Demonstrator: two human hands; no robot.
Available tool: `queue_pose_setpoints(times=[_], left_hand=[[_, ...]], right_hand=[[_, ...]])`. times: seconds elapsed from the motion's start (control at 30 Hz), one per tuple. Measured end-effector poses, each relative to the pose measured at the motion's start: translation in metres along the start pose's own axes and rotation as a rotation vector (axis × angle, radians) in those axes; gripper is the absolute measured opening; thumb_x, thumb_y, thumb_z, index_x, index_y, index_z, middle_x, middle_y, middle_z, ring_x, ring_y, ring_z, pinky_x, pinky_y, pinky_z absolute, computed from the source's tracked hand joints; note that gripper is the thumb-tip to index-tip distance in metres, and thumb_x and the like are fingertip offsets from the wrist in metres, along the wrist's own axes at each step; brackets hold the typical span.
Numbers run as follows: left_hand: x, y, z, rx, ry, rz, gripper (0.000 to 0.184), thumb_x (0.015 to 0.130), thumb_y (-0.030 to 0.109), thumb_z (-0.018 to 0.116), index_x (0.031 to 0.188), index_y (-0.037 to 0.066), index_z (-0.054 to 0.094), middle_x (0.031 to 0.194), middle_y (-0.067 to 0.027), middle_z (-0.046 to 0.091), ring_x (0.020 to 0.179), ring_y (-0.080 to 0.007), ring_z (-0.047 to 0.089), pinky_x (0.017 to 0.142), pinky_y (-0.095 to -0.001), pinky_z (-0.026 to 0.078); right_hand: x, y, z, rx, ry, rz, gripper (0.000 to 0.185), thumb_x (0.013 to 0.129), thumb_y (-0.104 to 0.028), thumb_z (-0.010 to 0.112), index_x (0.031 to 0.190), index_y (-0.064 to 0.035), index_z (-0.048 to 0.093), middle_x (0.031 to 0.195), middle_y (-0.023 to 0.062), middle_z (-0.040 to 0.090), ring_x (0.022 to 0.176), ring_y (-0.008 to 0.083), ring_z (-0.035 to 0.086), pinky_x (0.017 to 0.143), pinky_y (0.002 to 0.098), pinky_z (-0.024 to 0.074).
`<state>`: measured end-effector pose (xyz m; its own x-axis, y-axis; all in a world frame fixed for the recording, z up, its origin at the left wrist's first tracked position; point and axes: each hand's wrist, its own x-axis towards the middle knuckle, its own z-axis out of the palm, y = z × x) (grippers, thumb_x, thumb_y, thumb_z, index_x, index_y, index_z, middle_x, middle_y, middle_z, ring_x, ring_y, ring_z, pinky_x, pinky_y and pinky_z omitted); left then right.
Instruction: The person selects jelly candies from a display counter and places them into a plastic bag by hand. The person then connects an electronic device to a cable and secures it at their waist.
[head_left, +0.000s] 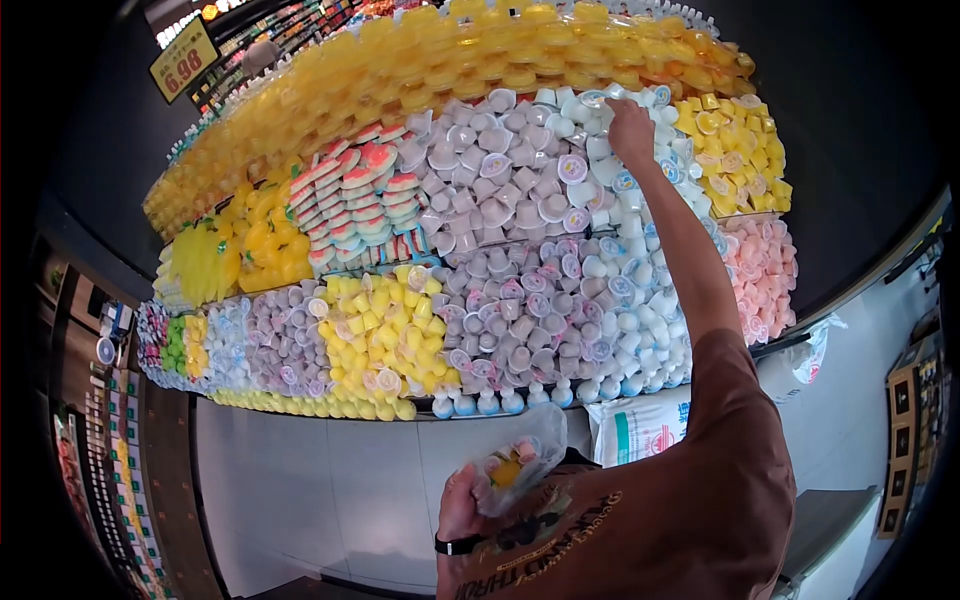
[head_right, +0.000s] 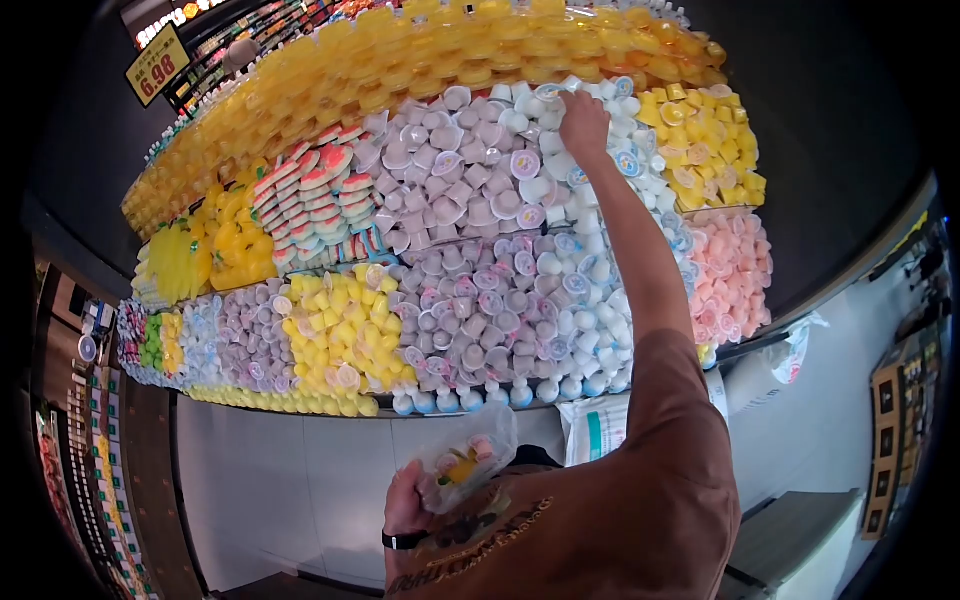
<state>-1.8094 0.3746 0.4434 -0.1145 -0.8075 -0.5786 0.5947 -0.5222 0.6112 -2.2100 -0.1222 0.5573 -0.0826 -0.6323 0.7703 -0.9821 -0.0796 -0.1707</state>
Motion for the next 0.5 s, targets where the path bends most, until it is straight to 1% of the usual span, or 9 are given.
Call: queue_pose_setpoints(times=[0.2, 0.23, 0.3, 0.33, 0.37, 0.4, 0.43, 0.47, 0.5], left_hand=[[0.008, 0.013, 0.008, 0.154, -0.011, 0.016, 0.040, 0.100, 0.033, 0.045, 0.065, 0.012, 0.048, 0.054, 0.0018, 0.047, 0.045, -0.0109, 0.042, 0.044, -0.0252, 0.033], [0.007, 0.010, -0.006, 0.194, -0.032, -0.006, 0.041, 0.100, 0.033, 0.044, 0.065, 0.012, 0.048, 0.053, 0.0018, 0.046, 0.044, -0.0109, 0.042, 0.044, -0.0251, 0.033], [0.010, 0.010, -0.007, 0.211, 0.007, 0.002, 0.044, 0.101, 0.033, 0.042, 0.063, 0.013, 0.047, 0.052, 0.0016, 0.046, 0.042, -0.0108, 0.041, 0.043, -0.0251, 0.032], [0.011, 0.009, -0.012, 0.176, 0.013, -0.001, 0.037, 0.101, 0.032, 0.044, 0.073, 0.009, 0.053, 0.062, -0.0003, 0.052, 0.051, -0.0114, 0.048, 0.049, -0.0254, 0.038], [0.013, 0.008, -0.016, 0.140, 0.018, -0.004, 0.033, 0.101, 0.031, 0.045, 0.084, 0.006, 0.058, 0.072, -0.0022, 0.059, 0.060, -0.0119, 0.054, 0.056, -0.0257, 0.044], [0.014, 0.007, -0.020, 0.104, 0.024, -0.006, 0.033, 0.101, 0.030, 0.046, 0.094, 0.003, 0.064, 0.082, -0.0041, 0.066, 0.069, -0.0125, 0.061, 0.062, -0.0260, 0.049], [0.018, 0.005, -0.034, 0.007, -0.070, -0.016, 0.032, 0.100, 0.028, 0.046, 0.105, 0.001, 0.062, 0.095, -0.0072, 0.066, 0.081, -0.0153, 0.062, 0.073, -0.0291, 0.050], [0.021, 0.003, -0.048, -0.088, -0.162, -0.036, 0.035, 0.100, 0.026, 0.047, 0.116, -0.002, 0.059, 0.108, -0.0103, 0.066, 0.093, -0.0182, 0.064, 0.084, -0.0322, 0.052], [0.015, 0.011, -0.027, -0.048, -0.052, -0.008, 0.035, 0.100, 0.025, 0.047, 0.117, -0.002, 0.059, 0.112, -0.0117, 0.066, 0.097, -0.0196, 0.064, 0.087, -0.0340, 0.051]], right_hand=[[-0.036, 0.001, -0.028, 0.289, 0.182, -0.038, 0.042, 0.077, -0.007, 0.064, 0.119, -0.0077, 0.060, 0.106, 0.0167, 0.060, 0.103, 0.0325, 0.056, 0.091, 0.0414, 0.0453], [-0.053, -0.001, -0.036, 0.398, 0.178, 0.011, 0.041, 0.077, -0.008, 0.065, 0.118, -0.0085, 0.061, 0.105, 0.0155, 0.060, 0.099, 0.0310, 0.057, 0.088, 0.0400, 0.0468], [-0.093, -0.017, -0.061, 0.602, 0.119, 0.090, 0.036, 0.083, -0.015, 0.069, 0.117, -0.0088, 0.063, 0.105, 0.0134, 0.064, 0.085, 0.0233, 0.064, 0.073, 0.0328, 0.0519], [-0.122, -0.033, -0.079, 0.736, 0.107, 0.163, 0.034, 0.086, -0.018, 0.068, 0.117, -0.0060, 0.062, 0.100, 0.0120, 0.067, 0.078, 0.0186, 0.065, 0.070, 0.0297, 0.0514], [-0.153, -0.053, -0.112, 0.737, -0.096, 0.345, 0.031, 0.092, -0.015, 0.063, 0.122, -0.0048, 0.060, 0.107, 0.0043, 0.067, 0.086, 0.0104, 0.060, 0.074, 0.0232, 0.0484], [-0.184, -0.078, -0.141, 0.826, -0.174, 0.398, 0.031, 0.093, -0.013, 0.061, 0.122, -0.0037, 0.060, 0.106, 0.0042, 0.068, 0.089, 0.0089, 0.059, 0.078, 0.0221, 0.0468], [-0.213, -0.099, -0.163, 0.919, -0.168, 0.344, 0.025, 0.091, -0.009, 0.062, 0.116, -0.0016, 0.062, 0.096, 0.0047, 0.068, 0.076, 0.0045, 0.057, 0.066, 0.0194, 0.0447], [-0.242, -0.115, -0.179, 0.976, -0.226, 0.390, 0.023, 0.092, -0.005, 0.060, 0.114, 0.0006, 0.062, 0.099, 0.0043, 0.067, 0.082, 0.0061, 0.058, 0.071, 0.0193, 0.0454], [-0.269, -0.132, -0.196, 1.101, -0.312, 0.510, 0.021, 0.092, -0.004, 0.059, 0.112, 0.0023, 0.062, 0.102, 0.0051, 0.066, 0.088, 0.0091, 0.060, 0.077, 0.0211, 0.0469]])
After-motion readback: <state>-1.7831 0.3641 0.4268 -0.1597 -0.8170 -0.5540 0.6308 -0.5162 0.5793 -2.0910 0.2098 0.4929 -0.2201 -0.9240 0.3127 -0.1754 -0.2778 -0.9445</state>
